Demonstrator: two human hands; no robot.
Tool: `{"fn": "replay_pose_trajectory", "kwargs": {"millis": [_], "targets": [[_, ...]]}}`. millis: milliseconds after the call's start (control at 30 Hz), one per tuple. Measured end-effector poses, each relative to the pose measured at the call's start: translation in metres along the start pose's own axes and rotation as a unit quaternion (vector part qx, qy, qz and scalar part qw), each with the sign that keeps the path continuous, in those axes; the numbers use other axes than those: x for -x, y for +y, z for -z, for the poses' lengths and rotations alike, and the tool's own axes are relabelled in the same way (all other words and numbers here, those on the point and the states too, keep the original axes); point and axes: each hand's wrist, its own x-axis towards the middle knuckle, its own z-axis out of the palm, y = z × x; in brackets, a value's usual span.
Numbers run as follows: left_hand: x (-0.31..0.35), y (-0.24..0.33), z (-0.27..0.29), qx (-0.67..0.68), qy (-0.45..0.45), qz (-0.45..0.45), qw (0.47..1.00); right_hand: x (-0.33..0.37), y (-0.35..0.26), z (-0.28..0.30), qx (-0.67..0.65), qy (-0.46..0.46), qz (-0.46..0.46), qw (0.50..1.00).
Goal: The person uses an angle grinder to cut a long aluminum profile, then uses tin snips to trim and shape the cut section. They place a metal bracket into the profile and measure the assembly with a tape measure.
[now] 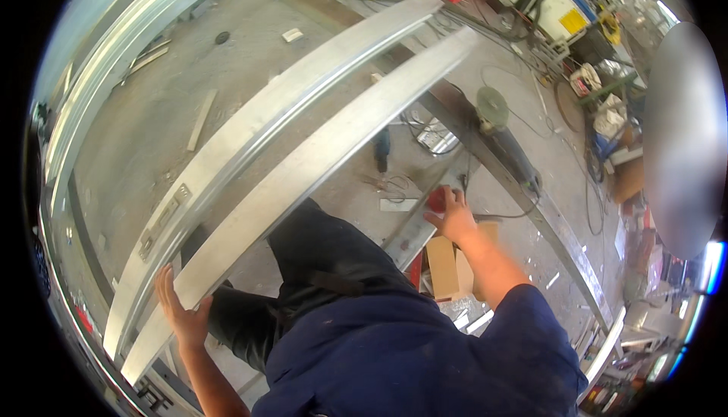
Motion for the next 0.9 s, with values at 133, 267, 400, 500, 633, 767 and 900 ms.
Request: {"fn": "replay_pose_trajectory", "kwargs": {"millis": [133,267,400,500,633,767,900], "targets": [[-0.005,0.018,0.005,0.036,0.006,0.015,0.999,-0.02,-0.021,-0.01,0.006,-0.006,-0.048,0.999],[0.001,0.038,0.0,0.048,0.01,0.01,0.999,-0.051,0.013,-0.022,-0.394,-0.13,-0.129,0.901],[0.023,0.061,-0.014,0.254,-0.016,0.061,0.965,-0.035,-0.117,0.027,-0.61,-0.374,0.014,0.699],[0.012,0.085,-0.024,0.316,-0.096,0.026,0.944,0.001,-0.219,0.047,-0.574,-0.532,0.094,0.615],[0.004,0.107,-0.023,0.492,-0.136,0.245,0.824,0.043,-0.33,0.047,-0.296,-0.539,0.426,0.664],[0.016,0.089,-0.013,0.482,-0.125,0.309,0.81,0.066,-0.37,0.043,-0.167,-0.516,0.456,0.706],[0.048,0.081,-0.018,0.485,-0.141,0.306,0.807,0.077,-0.37,0.028,-0.057,-0.477,0.54,0.692]]}}
